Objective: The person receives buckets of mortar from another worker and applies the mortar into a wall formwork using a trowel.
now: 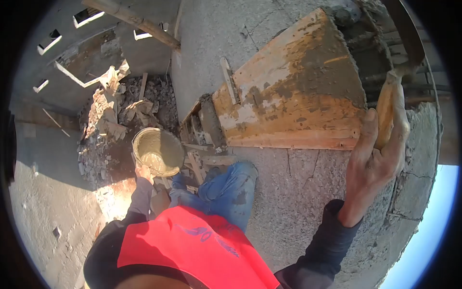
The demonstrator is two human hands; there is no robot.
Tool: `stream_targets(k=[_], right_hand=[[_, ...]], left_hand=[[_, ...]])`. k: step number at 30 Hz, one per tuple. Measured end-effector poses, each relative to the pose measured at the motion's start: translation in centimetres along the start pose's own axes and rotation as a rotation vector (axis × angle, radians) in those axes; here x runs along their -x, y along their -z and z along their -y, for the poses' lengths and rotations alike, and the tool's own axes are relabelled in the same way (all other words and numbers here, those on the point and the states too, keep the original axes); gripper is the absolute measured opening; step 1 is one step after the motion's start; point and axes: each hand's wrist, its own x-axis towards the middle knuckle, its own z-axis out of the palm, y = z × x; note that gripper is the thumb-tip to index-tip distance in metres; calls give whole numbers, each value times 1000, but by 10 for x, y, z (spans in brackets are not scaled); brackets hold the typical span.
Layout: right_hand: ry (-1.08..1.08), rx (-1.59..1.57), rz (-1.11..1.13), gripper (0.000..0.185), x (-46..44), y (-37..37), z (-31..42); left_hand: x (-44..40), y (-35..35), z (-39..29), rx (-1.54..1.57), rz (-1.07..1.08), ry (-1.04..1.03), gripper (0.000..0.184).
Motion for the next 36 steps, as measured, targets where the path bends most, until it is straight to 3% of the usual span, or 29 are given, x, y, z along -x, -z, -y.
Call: stream_targets(k=[1,3,5,6,7,8,10,14,16,19,24,26,27,30,31,34,36], right_hand=[[-149,70,133,42,10,0,-2],[-196,229,330,45,27,-2,-3],[-302,-17,176,52,70,-16,-2],[-326,-138,115,55,95,-24,-2],[-294,-261,88,57,120,-35,1],[-387,-378,150,58,151,-49,9],[-613,-569,402,56,201,-70,47],[-1143,-894,969,51,296,-115,96],[-1332,-984,1093,50,341,-119,108],[-1228,-990,1283,49,372,-123,114],[-1047,-996,1296,47,359,-155,108],[-909,-968,1232,47,341,-172,105],[-939,-969,1200,46,336,-180,102],[-824,-867,1102,46,310,-196,96],[-802,-850,1045,47,311,-201,93],[-777,-876,938,49,315,-206,85],[-838,-1044,893,47,322,-206,88]], left_hand=[[1,1,2,-27,-53,1,65],[-41,29,48,-17,8,-137,55],[-11,10,19,109,-81,-86,50],[-60,41,72,97,-18,-203,49],[-49,37,64,107,-109,-56,48],[-83,60,102,63,-74,-29,49],[-94,68,111,-243,-260,119,51],[-83,83,109,-297,-393,162,55],[-85,93,106,-260,-474,144,58],[-94,106,92,-159,-610,45,62],[-130,124,17,116,-793,-334,69],[-149,140,-32,263,-754,-501,72],[-160,152,-57,343,-665,-530,74],[-195,169,-123,589,-235,-396,43],[-223,177,-126,395,-115,-413,47],[-196,120,-132,-33,-182,-171,58],[-198,108,-87,-200,-145,-77,58]])
